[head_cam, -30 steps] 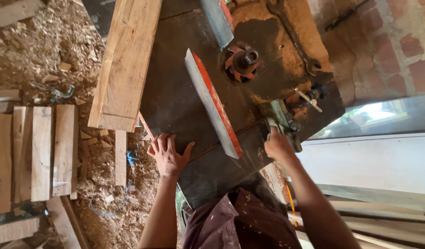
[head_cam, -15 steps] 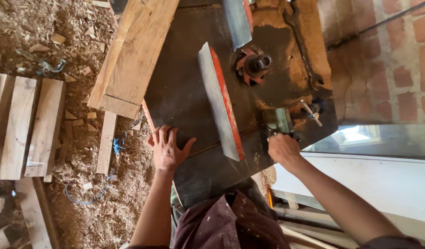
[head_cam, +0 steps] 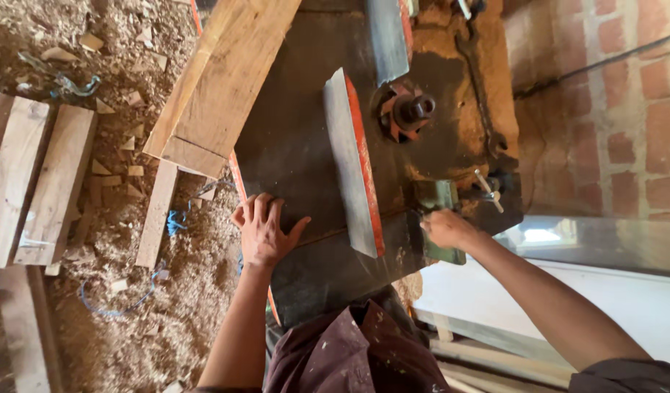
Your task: The person adjusts the fence of a spindle moulder machine in a woodworking shop. They hold a metal straightedge against the fence and cutter head, loosen and tighten clamping bolts by hand, reposition the fence, and check the alignment repeatedly. Near the end another person holds a length of wood while the person continues tightening the fence hardware.
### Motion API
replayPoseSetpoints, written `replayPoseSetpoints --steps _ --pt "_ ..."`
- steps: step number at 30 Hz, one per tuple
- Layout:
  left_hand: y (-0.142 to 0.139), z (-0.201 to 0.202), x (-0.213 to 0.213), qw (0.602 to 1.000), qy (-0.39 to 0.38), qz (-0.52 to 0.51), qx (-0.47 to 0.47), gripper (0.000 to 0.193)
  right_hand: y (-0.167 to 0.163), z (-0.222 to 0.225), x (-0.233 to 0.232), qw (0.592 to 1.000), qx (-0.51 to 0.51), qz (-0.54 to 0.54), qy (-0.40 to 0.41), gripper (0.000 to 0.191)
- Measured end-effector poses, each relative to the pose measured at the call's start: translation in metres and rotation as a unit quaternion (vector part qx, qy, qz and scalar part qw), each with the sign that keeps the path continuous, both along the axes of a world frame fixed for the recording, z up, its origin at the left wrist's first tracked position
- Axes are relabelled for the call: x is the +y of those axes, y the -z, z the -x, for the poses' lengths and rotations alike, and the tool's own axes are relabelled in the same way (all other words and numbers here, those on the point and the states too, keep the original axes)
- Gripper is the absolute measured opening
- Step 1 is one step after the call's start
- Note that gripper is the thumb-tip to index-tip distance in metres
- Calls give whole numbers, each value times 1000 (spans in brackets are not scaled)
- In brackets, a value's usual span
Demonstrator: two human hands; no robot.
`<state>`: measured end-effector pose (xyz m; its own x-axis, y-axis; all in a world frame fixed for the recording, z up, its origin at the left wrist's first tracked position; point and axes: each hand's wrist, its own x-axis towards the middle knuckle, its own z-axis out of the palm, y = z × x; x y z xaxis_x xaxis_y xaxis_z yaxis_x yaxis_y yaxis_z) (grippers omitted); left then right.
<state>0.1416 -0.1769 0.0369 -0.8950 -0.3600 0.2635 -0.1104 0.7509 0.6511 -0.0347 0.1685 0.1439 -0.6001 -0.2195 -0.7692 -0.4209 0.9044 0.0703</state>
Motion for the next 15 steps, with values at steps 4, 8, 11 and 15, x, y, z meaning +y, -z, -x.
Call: replayPoseSetpoints --steps 4,8,11,15 --pt "0 0 0 1000 -10 13 -16 63 -5 1 -5 999 16 32 17 34" --pt "3 -2 1 1000 -8 6 -10 63 -8 -8 -13 990 60 -74 -100 30" --pt "4 -3 1 1000 -6 0 -13 62 -7 -7 -21 981 81 -95 -151 24" --pt "3 -2 0 1000 -14 -4 -2 61 -7 9 -30 993 25 -100 -64 30"
